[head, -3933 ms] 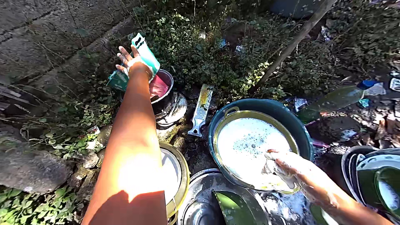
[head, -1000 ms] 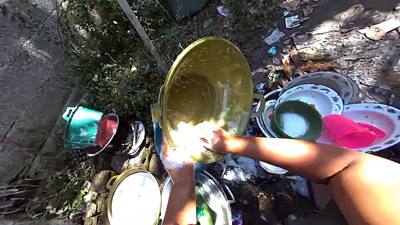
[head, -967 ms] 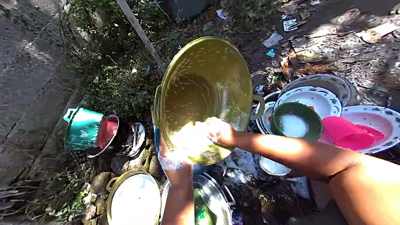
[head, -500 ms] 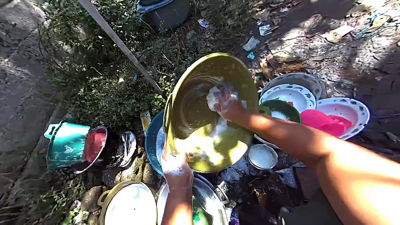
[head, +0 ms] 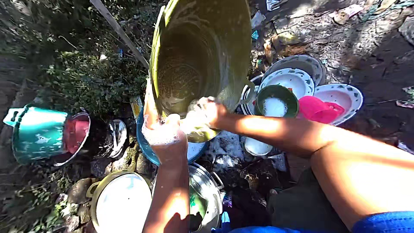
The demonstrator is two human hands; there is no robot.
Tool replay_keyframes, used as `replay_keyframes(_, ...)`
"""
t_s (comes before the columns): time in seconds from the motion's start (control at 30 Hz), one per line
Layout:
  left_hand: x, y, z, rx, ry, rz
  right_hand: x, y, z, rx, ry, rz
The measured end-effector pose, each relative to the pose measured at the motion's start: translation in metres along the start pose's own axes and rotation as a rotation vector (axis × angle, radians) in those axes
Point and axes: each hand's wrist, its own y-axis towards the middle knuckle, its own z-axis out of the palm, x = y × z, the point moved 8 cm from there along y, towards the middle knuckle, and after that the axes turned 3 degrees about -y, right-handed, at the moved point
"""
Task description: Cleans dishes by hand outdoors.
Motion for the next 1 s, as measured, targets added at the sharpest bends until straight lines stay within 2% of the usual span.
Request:
replay_keyframes(0.07,0.015,0.002,0.009,-0.024,-0.093,-0.001,0.066,-0.006,-0.004,-0.080,0.325,-0.071)
replay_keyframes(0.1,0.024,0.005,0.008,-0.026,-0.103,-0.014,0.091,-0.010,-0.015,-0.144,0.372,-0.114)
replay_keyframes(0.17,0.029,0.022,-0.003,-0.018,-0.033,-0.070,0.109,-0.017,-0.016,-0.092,0.305,-0.198)
replay_keyframes(0.2,0.027,0.037,-0.011,-0.009,-0.010,-0.121,0.099,-0.022,-0.001,-0.099,0.268,-0.281)
replay_keyframes(0.27,0.016,0.072,-0.024,0.031,0.078,-0.203,0.047,-0.029,0.029,-0.127,0.235,-0.473)
replay_keyframes(0.3,0.012,0.087,-0.029,0.071,0.145,-0.239,0.022,-0.031,0.031,-0.105,0.152,-0.540)
replay_keyframes(0.37,0.010,0.108,-0.030,0.146,0.313,-0.312,-0.016,-0.023,0.024,-0.001,0.019,-0.480)
replay_keyframes(0.4,0.009,0.112,-0.026,0.159,0.340,-0.277,-0.020,-0.017,0.014,-0.011,0.005,-0.411)
replay_keyframes(0.47,0.004,0.100,-0.013,0.062,0.286,-0.083,0.018,-0.005,-0.017,-0.104,-0.022,-0.380)
replay_keyframes(0.53,0.017,0.064,0.002,-0.048,0.137,0.001,0.073,0.002,-0.037,-0.157,0.002,-0.353)
replay_keyframes(0.6,0.033,0.044,0.009,-0.131,-0.118,-0.115,0.110,0.003,-0.040,-0.170,0.065,-0.440)
replay_keyframes(0.63,0.036,0.044,0.007,-0.094,-0.155,-0.173,0.113,-0.002,-0.032,-0.120,0.127,-0.456)
replay_keyframes(0.73,0.031,0.049,-0.019,0.097,0.093,-0.294,0.087,-0.046,0.001,-0.089,0.218,-0.514)
replay_keyframes(0.83,0.020,0.060,-0.038,0.225,0.199,-0.319,0.006,-0.052,0.034,0.382,0.225,-0.270)
replay_keyframes(0.87,0.020,0.062,-0.040,0.251,0.234,-0.336,-0.021,-0.047,0.032,0.435,0.122,-0.246)
replay_keyframes(0.9,0.020,0.062,-0.040,0.284,0.269,-0.355,-0.042,-0.038,0.021,0.387,0.023,-0.262)
replay_keyframes(1.0,0.014,0.055,-0.026,0.348,0.251,-0.291,-0.088,-0.003,-0.018,0.048,-0.243,-0.324)
